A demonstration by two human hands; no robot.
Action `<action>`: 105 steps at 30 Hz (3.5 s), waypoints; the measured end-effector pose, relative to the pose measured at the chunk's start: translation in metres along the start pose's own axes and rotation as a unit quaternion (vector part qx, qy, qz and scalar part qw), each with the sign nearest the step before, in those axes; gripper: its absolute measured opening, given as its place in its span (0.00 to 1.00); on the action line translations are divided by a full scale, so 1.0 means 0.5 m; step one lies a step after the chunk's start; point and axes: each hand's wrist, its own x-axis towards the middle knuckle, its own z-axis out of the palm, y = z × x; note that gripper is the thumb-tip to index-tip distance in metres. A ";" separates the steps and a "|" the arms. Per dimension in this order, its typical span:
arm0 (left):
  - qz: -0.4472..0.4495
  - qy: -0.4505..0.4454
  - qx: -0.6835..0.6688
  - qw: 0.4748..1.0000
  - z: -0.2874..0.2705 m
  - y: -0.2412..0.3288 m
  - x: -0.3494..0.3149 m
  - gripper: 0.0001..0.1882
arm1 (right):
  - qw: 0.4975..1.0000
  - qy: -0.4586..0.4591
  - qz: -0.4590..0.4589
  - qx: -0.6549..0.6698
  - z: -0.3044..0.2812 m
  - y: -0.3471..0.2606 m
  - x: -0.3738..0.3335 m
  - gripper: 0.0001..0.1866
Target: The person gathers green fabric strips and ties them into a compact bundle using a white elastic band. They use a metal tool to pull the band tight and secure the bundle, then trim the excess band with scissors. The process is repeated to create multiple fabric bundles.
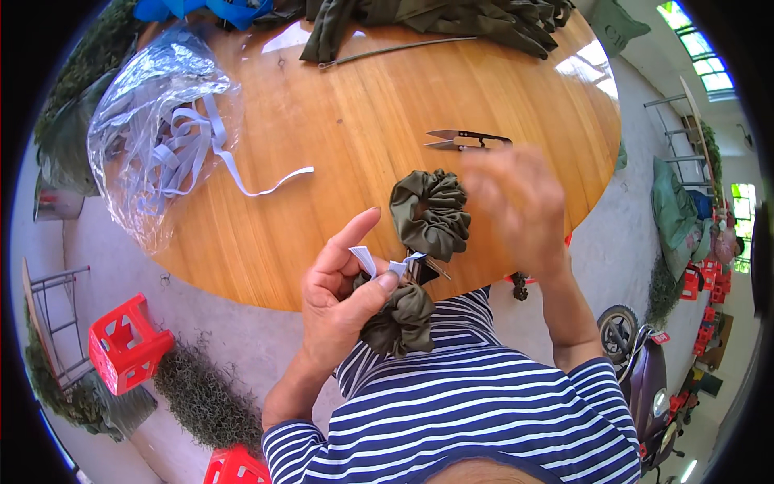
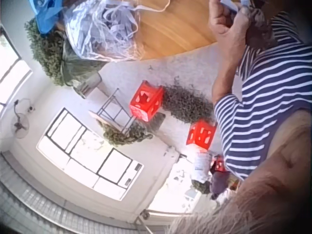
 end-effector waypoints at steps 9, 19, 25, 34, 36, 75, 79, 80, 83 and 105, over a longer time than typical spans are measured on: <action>0.047 -0.053 0.079 0.994 0.019 0.004 -0.010 0.27 | 0.934 -0.144 0.101 0.312 -0.002 -0.108 -0.036 0.04; 0.058 -0.040 0.059 0.996 0.019 -0.020 -0.019 0.15 | 0.915 -0.077 0.175 0.356 -0.002 -0.131 -0.047 0.07; 0.061 -0.043 0.048 0.996 0.041 -0.023 -0.026 0.28 | 0.903 -0.160 0.229 0.327 -0.039 -0.138 -0.062 0.10; 0.045 -0.012 -0.019 0.999 0.041 -0.034 -0.049 0.15 | 0.811 -0.106 0.254 0.517 -0.012 -0.126 -0.098 0.06; 0.078 0.011 0.001 0.997 0.049 -0.036 -0.049 0.11 | 0.736 -0.037 0.259 0.624 0.007 -0.138 -0.103 0.06; -0.029 -0.188 0.288 0.939 0.051 0.027 -0.032 0.26 | 0.600 -0.255 0.457 0.606 -0.022 -0.128 -0.137 0.09; -0.019 -0.132 0.152 0.979 0.040 0.003 -0.044 0.13 | 0.608 -0.193 0.429 0.640 -0.030 -0.131 -0.147 0.10; -0.008 -0.133 0.177 0.975 0.038 0.004 -0.044 0.12 | 0.620 -0.194 0.425 0.631 -0.032 -0.130 -0.145 0.09; 0.031 -0.129 0.233 0.963 0.032 -0.002 -0.044 0.08 | 0.651 -0.203 0.409 0.606 -0.037 -0.128 -0.139 0.09; 0.485 -0.138 0.454 0.735 0.043 -0.039 -0.060 0.10 | 0.507 -0.195 0.466 0.698 -0.040 -0.115 -0.148 0.08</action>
